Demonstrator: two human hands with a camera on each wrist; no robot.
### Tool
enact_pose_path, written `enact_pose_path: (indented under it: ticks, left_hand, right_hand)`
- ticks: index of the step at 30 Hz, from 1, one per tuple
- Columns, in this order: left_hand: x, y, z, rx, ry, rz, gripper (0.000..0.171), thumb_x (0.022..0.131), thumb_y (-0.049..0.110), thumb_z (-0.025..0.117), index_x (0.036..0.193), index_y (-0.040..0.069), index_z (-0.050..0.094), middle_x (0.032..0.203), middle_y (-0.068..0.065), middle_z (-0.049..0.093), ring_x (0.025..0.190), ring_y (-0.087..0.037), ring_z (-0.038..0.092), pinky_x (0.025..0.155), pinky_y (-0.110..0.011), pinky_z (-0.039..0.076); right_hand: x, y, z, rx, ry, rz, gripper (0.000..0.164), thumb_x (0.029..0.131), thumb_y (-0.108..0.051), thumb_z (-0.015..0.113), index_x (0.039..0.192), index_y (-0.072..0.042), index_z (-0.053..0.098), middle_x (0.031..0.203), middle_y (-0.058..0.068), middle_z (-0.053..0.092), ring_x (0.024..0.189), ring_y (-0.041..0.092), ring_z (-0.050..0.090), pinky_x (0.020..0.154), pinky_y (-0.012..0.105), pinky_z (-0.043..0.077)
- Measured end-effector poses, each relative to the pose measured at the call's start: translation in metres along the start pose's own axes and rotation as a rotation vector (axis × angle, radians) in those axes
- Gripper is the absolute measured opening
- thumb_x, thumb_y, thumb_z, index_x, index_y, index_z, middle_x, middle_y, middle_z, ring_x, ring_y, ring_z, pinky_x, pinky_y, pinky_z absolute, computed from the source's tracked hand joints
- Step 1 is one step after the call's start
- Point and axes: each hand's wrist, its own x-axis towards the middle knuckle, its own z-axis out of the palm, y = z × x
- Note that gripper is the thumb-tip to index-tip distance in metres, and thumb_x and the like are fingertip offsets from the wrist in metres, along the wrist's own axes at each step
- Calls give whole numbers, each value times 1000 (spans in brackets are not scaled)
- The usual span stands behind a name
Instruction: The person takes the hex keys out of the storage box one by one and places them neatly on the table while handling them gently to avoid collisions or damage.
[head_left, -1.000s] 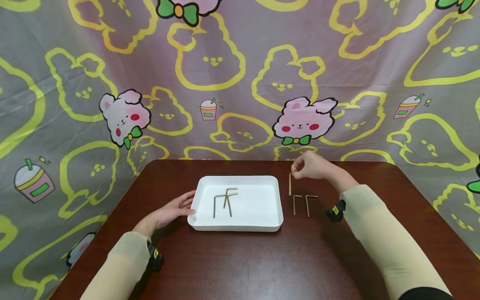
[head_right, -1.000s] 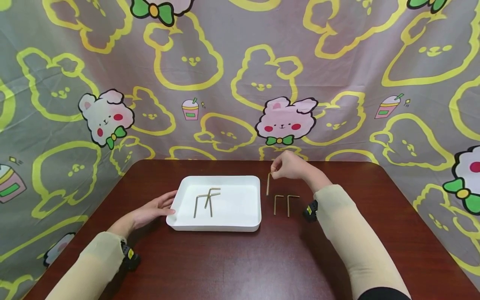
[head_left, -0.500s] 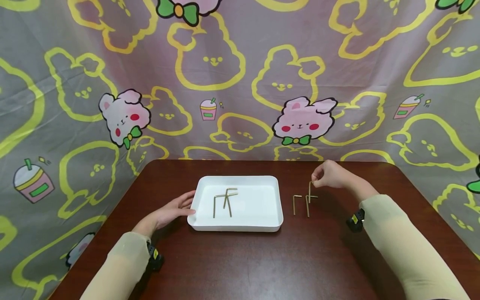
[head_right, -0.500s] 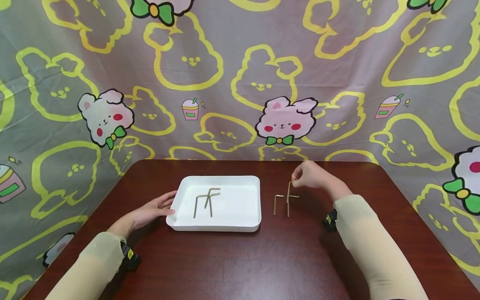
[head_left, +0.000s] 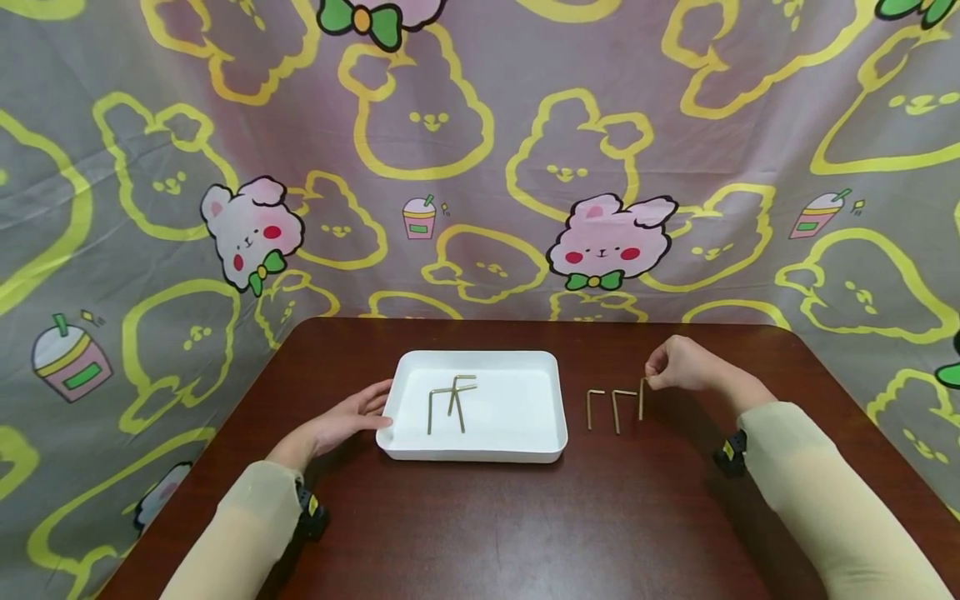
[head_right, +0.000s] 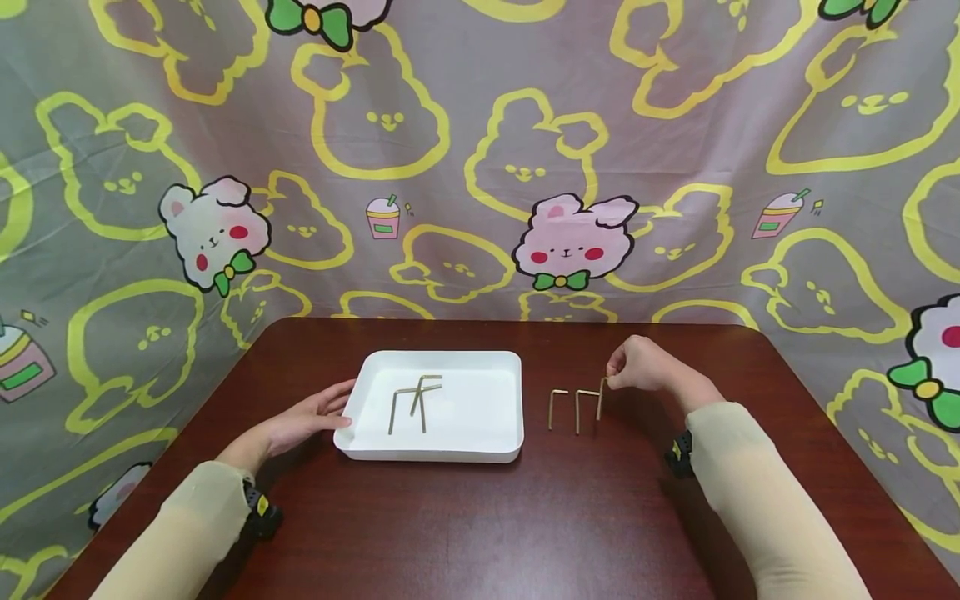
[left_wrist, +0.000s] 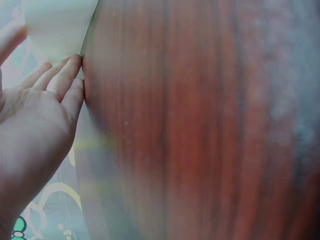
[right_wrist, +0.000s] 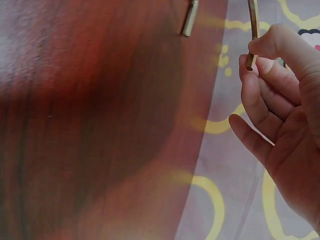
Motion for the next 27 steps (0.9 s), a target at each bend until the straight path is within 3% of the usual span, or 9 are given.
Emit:
enact_pose_path:
  ticks: [14, 27]
  left_hand:
    - [-2, 1, 0, -8, 3, 3, 81, 93, 16, 65, 155, 5, 14, 158, -21, 19, 144, -35, 17, 113, -55, 17]
    - [-1, 1, 1, 3, 9, -4, 82, 93, 17, 65, 155, 5, 14, 157, -22, 19, 144, -36, 18, 112, -55, 17]
  right_hand:
    - [0, 16, 14, -23, -59, -25, 20, 76, -1, 71, 62, -9, 60, 55, -7, 45, 51, 9, 38, 51, 27, 32]
    - [4, 26, 26, -10, -34, -30, 22, 76, 1, 70, 61, -11, 58, 55, -8, 42, 51, 9, 37, 52, 26, 32]
